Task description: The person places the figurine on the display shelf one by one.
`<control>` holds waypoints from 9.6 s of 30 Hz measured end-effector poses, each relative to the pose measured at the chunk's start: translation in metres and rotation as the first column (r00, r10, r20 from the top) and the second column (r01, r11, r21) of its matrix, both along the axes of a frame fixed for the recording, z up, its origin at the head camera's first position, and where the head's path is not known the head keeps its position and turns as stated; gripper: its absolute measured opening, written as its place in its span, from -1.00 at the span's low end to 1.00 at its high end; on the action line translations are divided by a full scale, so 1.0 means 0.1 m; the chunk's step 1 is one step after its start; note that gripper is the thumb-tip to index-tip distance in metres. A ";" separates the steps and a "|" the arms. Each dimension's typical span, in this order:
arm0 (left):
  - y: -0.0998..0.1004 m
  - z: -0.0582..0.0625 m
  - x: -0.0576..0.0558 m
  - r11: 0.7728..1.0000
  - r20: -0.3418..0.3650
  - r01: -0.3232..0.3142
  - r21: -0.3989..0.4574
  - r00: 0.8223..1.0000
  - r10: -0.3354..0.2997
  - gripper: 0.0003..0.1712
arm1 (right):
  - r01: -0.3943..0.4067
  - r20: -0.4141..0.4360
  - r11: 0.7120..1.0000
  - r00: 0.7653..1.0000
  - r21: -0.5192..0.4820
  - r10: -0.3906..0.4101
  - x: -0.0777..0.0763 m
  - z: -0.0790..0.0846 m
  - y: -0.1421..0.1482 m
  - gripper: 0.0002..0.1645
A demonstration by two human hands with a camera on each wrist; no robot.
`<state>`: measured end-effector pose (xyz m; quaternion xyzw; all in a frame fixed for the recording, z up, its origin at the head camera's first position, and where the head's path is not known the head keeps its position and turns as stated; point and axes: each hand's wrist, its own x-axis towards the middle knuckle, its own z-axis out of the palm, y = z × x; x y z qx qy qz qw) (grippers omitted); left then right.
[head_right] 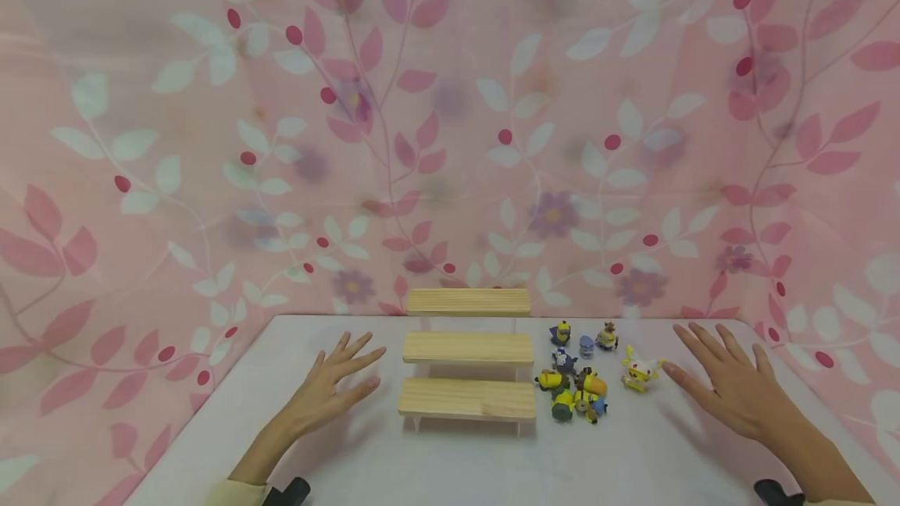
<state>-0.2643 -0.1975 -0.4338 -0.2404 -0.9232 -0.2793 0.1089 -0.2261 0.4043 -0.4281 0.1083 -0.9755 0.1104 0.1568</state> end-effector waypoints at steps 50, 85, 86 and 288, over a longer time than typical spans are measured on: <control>0.23 -0.21 -0.01 0.932 0.334 0.157 0.327 0.903 -0.270 -0.52 | -0.044 0.042 0.999 0.998 0.026 0.043 -0.12 0.02 -0.20 -0.22; 0.22 -0.21 -0.01 0.937 0.348 0.140 0.319 0.903 -0.253 -0.50 | -0.074 0.002 0.997 0.997 -0.003 0.074 -0.26 -0.08 -0.32 -0.57; 0.23 -0.21 -0.01 0.936 0.352 0.137 0.323 0.901 -0.253 -0.51 | -0.072 0.007 0.997 0.997 0.003 0.072 -0.26 -0.07 -0.32 -0.57; 0.22 -0.19 -0.01 0.936 0.351 0.122 0.331 0.905 -0.242 -0.50 | -0.360 -0.075 0.895 0.933 -0.262 0.353 -0.17 0.31 -3.34 -0.44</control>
